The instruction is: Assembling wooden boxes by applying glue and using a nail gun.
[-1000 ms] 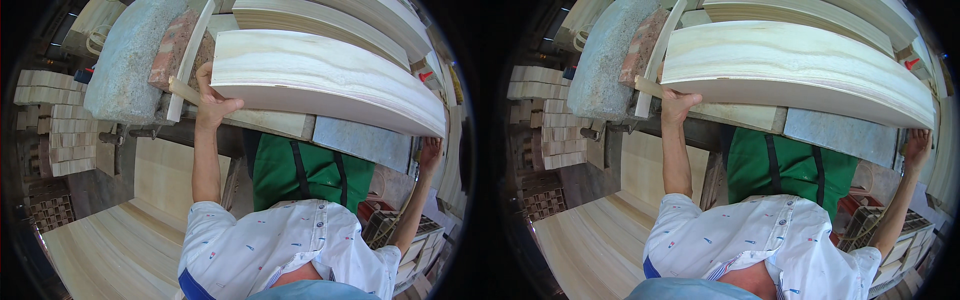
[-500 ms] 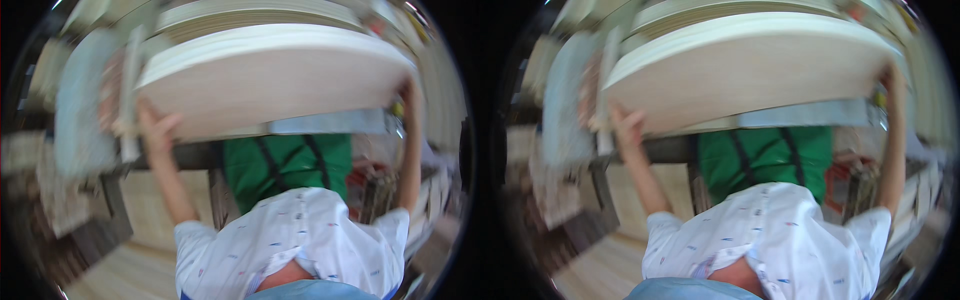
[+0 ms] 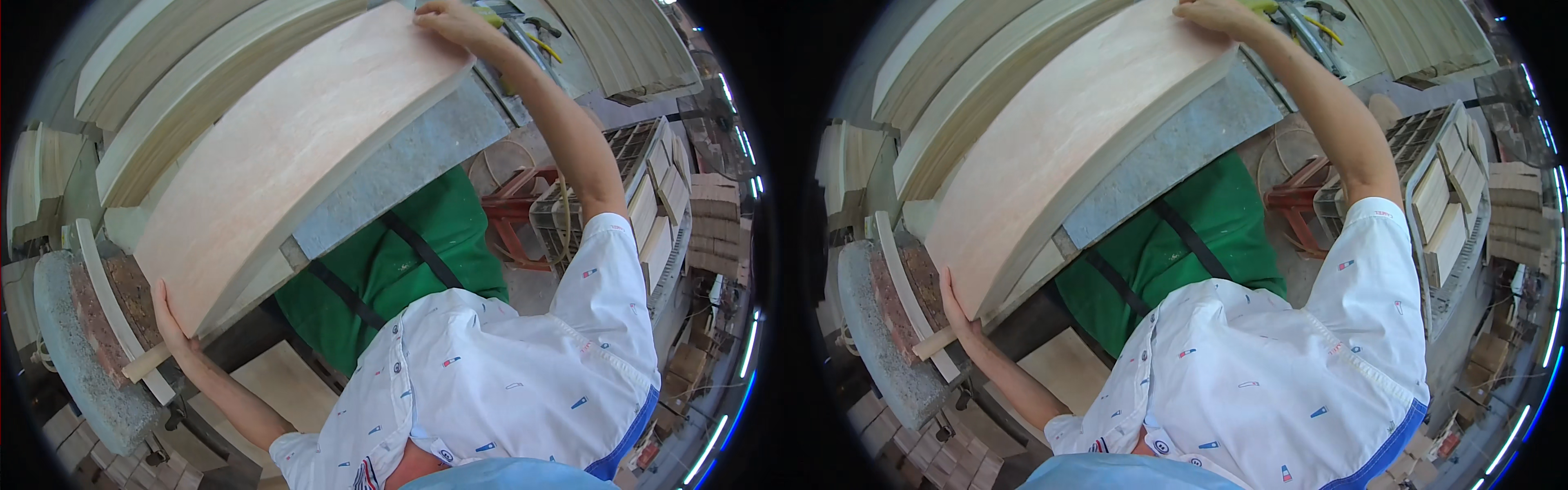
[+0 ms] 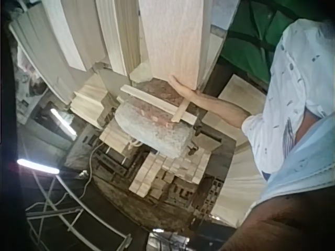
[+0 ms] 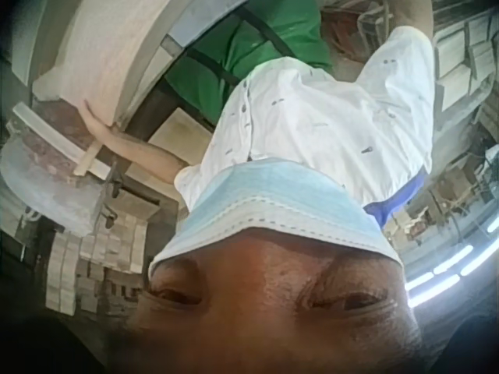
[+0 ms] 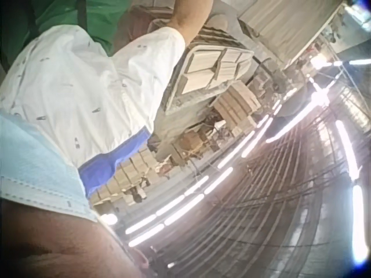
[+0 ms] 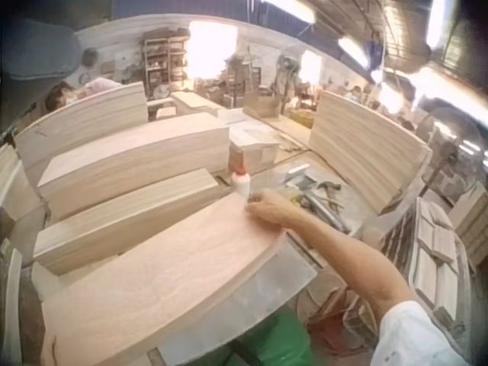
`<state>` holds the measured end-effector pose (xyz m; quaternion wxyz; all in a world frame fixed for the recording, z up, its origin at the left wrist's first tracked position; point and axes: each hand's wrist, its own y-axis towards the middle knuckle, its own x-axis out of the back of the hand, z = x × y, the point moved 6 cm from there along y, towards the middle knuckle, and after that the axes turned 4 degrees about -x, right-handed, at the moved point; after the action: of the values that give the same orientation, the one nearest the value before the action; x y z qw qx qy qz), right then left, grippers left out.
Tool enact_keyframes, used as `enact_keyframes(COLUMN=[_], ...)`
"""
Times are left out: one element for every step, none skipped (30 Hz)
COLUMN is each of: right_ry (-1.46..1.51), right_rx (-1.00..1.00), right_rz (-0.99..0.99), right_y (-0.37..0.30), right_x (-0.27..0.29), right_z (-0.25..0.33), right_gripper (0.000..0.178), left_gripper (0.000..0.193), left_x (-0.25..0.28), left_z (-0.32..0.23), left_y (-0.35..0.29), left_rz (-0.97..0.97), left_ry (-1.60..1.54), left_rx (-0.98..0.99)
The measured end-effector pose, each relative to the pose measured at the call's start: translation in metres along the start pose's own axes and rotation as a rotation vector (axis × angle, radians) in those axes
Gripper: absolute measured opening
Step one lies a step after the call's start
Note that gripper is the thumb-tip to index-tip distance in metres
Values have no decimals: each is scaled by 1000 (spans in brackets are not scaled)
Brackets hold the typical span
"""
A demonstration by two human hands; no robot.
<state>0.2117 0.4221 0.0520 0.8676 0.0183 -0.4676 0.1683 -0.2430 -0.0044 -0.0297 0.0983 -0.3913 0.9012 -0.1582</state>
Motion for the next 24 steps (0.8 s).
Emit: enact_keyframes(right_ry=[-55,-110,-31,220,471,283,172,-67,-366,-546,-540,-520,-497,-500,-627,-745,-751,-825,-895,-858,-809,-777,-755,-706], right_rx=[28,63,73,158,235,103,124,105,120,137,-50,-40,-154,-64,-87,-85,-100,-132,-146,-165,-149,-128,-143,-76], right_rz=[-46,-86,-90,-34,43,-121,-151,-211,-333,-346,-184,-63,47,37,-55,-187,-157,-208,-292,-297,-278,-219,-167,-222], right_y=[6,14,18,23,29,52,61,74,77,82,91,99,106,112,116,117,118,116,112,107,102,98,94,88], right_x=[5,7,13,22,31,31,47,62,74,81,78,72,66,61,62,63,55,51,50,45,40,35,35,38], right_z=[-8,-18,-39,-56,-73,-96,-117,-136,-157,-176,-208,-225,-244,-247,-252,-252,-253,-253,-248,-246,-241,-236,-230,-218], right_gripper=[39,41,41,40,40,42,43,47,51,54,61,62,62,62,66,69,69,70,71,66,64,61,59,56], left_gripper=[50,50,50,49,48,49,49,49,53,55,58,58,59,61,61,61,62,63,63,64,64,64,64,65], left_x=[-4,-8,-14,-16,-16,-17,-11,-6,-9,-6,-7,-3,-6,-10,-10,-13,-17,-18,-18,-18,-18,-17,-17,-17], left_z=[0,1,2,3,5,-7,-9,-5,-5,-5,-5,-6,-8,-11,-12,-12,-12,-11,-11,-9,-5,-6,-3,-1], left_y=[3,7,11,14,15,8,6,-3,-7,-16,-22,-29,-34,-38,-41,-42,-43,-42,-41,-40,-39,-39,-38,-37], left_rz=[-19,-33,-19,-22,-40,-50,-130,-155,-80,-47,-1,-30,24,87,65,96,154,139,131,137,131,139,161,185], left_ry=[27,21,100,129,102,369,387,393,174,133,82,85,61,36,32,49,56,40,37,3,-32,-52,-62,-81], left_rx=[-21,-26,-77,-95,-87,-336,-329,-271,-309,-287,-266,-258,-286,-306,-321,-311,-318,-313,-321,-324,-294,-330,-321,-314])
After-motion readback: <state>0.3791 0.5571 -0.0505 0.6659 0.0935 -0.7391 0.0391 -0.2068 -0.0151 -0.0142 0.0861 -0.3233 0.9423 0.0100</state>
